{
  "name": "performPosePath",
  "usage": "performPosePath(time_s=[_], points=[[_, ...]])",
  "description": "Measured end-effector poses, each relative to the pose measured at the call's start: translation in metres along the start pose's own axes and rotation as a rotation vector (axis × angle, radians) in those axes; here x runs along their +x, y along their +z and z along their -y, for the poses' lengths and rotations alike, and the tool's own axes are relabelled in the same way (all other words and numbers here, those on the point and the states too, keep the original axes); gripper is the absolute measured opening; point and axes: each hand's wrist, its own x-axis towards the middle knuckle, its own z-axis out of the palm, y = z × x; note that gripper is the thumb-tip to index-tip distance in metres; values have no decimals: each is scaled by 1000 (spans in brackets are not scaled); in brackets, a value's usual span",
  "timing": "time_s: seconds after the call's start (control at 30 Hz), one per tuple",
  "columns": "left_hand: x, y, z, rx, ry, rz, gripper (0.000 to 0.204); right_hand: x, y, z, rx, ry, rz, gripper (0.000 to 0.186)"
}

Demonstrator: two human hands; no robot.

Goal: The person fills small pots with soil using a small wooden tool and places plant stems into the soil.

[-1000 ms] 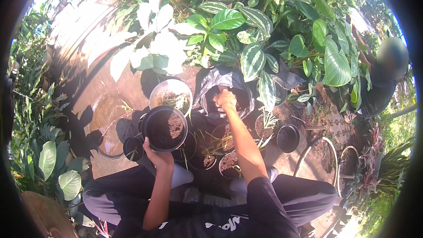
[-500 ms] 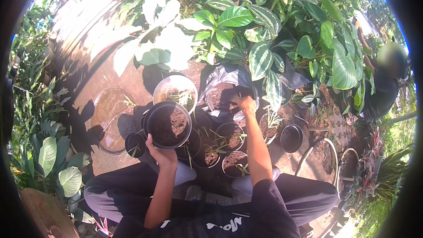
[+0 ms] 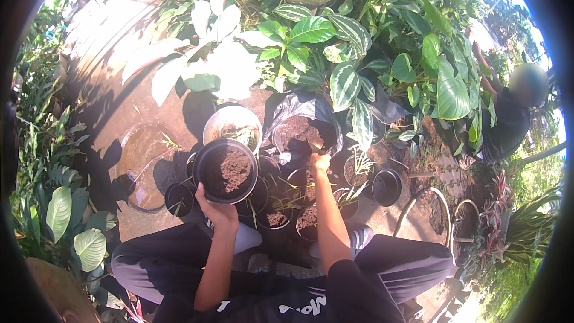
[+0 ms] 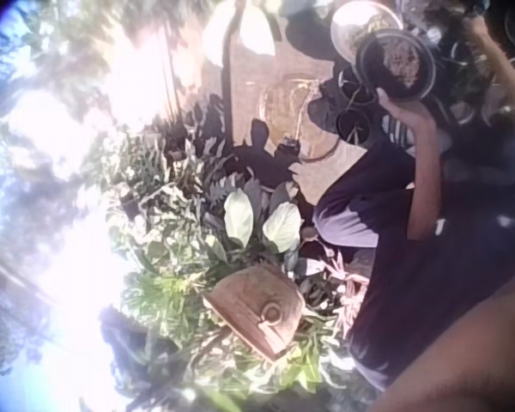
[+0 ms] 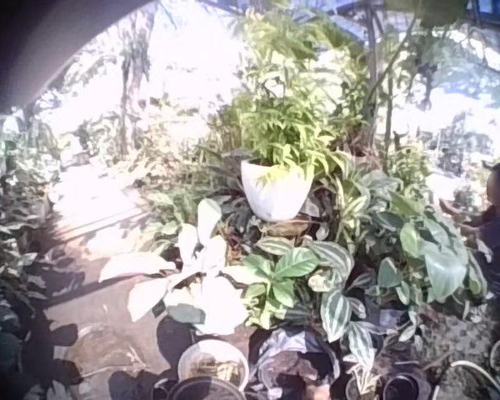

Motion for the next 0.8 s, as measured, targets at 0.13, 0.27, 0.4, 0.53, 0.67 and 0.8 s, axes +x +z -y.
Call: performPosePath(time_s=[0.13,0.27,0.4,0.53,0.67,0.8], points=[[-1,5,0,-14,-16,20,54,34,3,7,64,16,41,6],[0,2,-3,-30,7,-4,54,37,8,5,134,-41,120,9],[1,-4,-7,-16,23,-5,55,13,12,3,141,-34,138,10],[-1,2,-5,-3,1,0,55,21,-2,0,-208,-240,180,19],[2,2,1,-3,-1,6,56,19,7,14,-805,-524,-22,30],[0,-5,-6,-18,3,5,55,-11,32,63,-899,-498,102,45]])
